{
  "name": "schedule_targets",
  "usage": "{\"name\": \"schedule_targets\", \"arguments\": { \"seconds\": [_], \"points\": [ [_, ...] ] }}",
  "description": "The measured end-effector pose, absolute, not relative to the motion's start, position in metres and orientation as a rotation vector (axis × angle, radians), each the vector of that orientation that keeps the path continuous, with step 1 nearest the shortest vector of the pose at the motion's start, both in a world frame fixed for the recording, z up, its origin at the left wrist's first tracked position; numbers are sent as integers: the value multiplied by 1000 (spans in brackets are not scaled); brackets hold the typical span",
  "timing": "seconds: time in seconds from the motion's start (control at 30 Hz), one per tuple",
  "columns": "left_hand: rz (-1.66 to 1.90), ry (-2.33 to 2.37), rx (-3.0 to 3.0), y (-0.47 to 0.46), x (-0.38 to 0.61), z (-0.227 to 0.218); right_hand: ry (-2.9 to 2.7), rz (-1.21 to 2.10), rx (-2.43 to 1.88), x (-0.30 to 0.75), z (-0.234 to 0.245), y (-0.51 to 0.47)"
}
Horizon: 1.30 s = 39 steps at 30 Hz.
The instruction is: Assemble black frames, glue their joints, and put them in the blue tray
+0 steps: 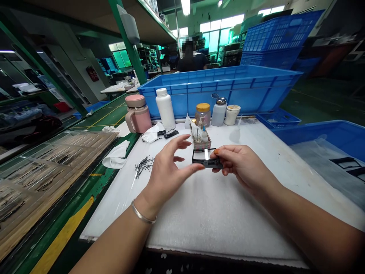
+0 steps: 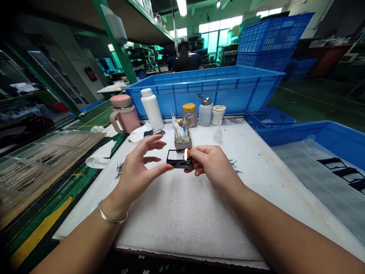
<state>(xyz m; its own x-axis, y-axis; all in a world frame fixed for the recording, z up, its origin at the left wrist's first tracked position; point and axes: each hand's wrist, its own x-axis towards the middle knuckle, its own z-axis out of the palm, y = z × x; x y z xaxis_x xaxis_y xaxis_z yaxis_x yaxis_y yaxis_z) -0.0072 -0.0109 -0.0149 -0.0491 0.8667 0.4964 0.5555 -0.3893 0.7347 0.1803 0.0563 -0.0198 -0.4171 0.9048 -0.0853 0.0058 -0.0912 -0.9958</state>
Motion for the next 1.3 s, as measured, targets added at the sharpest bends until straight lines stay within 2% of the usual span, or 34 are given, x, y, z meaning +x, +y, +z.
{"name": "schedule_targets", "arguments": {
  "seconds": [0.13, 0.3, 0.4, 0.53, 0.6, 0.73, 0.93, 1.17, 1.3],
  "points": [
    [1245, 1496, 2640, -15, 1, -18, -1384, 1718, -1009, 180, -21, 57],
    [1272, 1503, 2865, -16, 5, -21, -1332, 1781, -958, 180, -21, 56],
    [1476, 1487, 2710, -17, 2, -19, -1323, 1793, -859, 180, -21, 56],
    [1735, 1398, 2035, -14, -6, -16, -1320, 1706, -846, 181, -20, 56],
    [1747, 1279, 1638, -10, -9, -16, -1392, 1636, -872, 180, -19, 55],
    [1532, 1004, 1135, -3, -9, -19, -1568, 1614, -836, 177, -19, 52],
    [1267, 979, 1063, -2, -3, -22, -1696, 1571, -734, 179, -21, 53],
    [1191, 1169, 1240, -3, -6, -19, -1878, 1366, -831, 184, -7, 51],
    [1198, 1182, 1147, -3, -8, -18, -1665, 1046, -956, 206, -5, 81]
  ]
}}
